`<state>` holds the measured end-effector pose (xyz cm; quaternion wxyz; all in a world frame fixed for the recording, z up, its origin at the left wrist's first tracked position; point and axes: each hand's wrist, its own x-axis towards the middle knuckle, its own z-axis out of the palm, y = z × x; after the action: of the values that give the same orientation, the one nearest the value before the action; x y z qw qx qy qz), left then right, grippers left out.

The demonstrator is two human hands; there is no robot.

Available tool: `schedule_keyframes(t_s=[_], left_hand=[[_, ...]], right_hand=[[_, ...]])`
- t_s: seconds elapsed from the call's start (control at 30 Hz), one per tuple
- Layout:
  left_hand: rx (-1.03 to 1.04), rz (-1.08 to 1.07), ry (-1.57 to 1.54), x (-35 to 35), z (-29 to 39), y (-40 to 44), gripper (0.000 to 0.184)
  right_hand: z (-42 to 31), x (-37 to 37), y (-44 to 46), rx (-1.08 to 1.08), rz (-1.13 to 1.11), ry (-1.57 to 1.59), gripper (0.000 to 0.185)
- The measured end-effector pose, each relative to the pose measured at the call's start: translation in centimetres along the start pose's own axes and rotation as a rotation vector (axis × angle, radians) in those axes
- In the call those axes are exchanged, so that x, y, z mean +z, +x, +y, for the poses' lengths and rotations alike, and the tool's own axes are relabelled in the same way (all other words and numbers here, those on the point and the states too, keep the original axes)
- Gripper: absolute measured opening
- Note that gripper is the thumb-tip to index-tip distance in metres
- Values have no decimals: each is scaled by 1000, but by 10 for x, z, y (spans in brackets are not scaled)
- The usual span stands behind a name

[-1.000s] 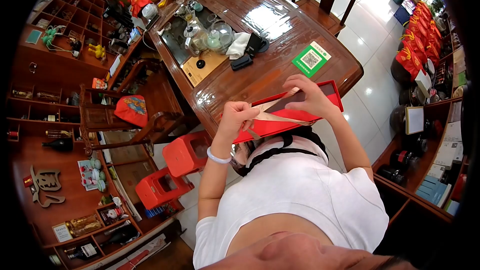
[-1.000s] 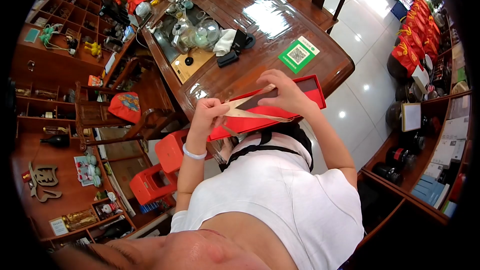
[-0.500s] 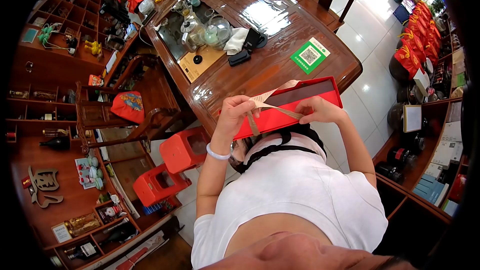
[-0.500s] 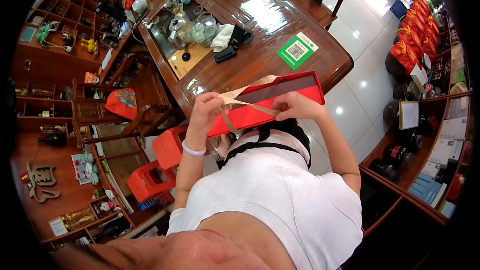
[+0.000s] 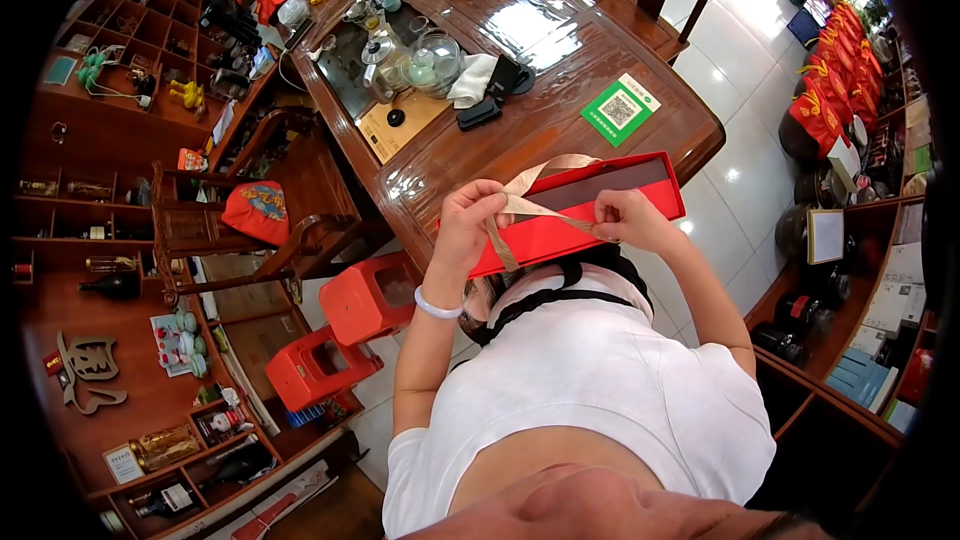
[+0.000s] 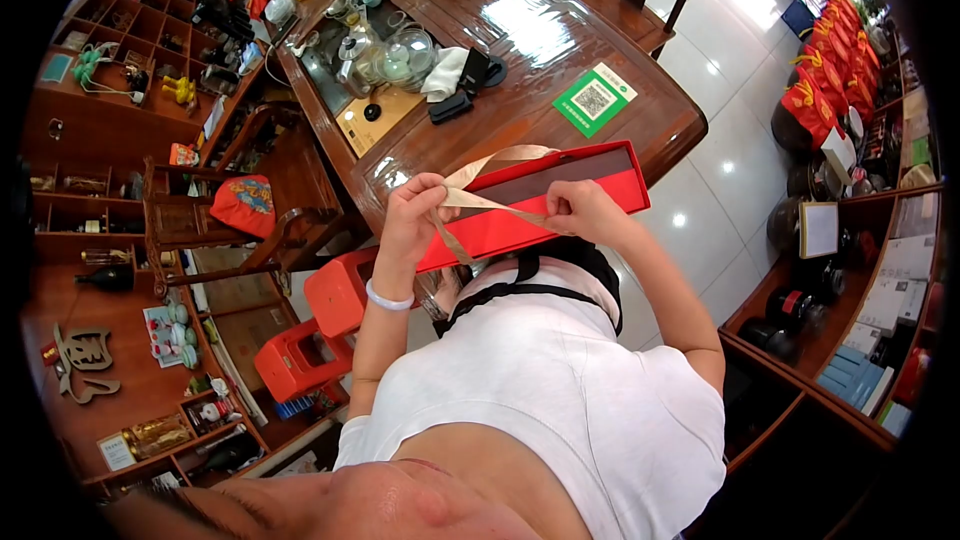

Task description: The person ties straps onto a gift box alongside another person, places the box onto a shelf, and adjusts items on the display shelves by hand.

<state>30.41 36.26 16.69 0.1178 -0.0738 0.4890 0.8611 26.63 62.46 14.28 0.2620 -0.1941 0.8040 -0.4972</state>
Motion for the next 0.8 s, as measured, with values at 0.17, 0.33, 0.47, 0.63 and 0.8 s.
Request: schedule_keyframes(t_s=[0.17, 0.33, 0.47, 0.63, 0.8], left_hand=[[1, 70, -155, 3, 3, 0, 9], [36, 56, -105, 2, -3, 2, 7], [41, 85, -98, 2, -4, 2, 7], [50, 104, -104, 3, -3, 2, 7], [53, 97, -117, 2, -2, 1, 7]], right_hand=[[-4, 13, -4, -154, 12, -117, 12], [-1, 28, -6, -303, 69, -247, 13], [-6, 32, -9, -314, 63, -276, 15], [-2, 38, -9, -374, 82, -366, 17], [-2, 37, -7, -348, 223, -325, 17]])
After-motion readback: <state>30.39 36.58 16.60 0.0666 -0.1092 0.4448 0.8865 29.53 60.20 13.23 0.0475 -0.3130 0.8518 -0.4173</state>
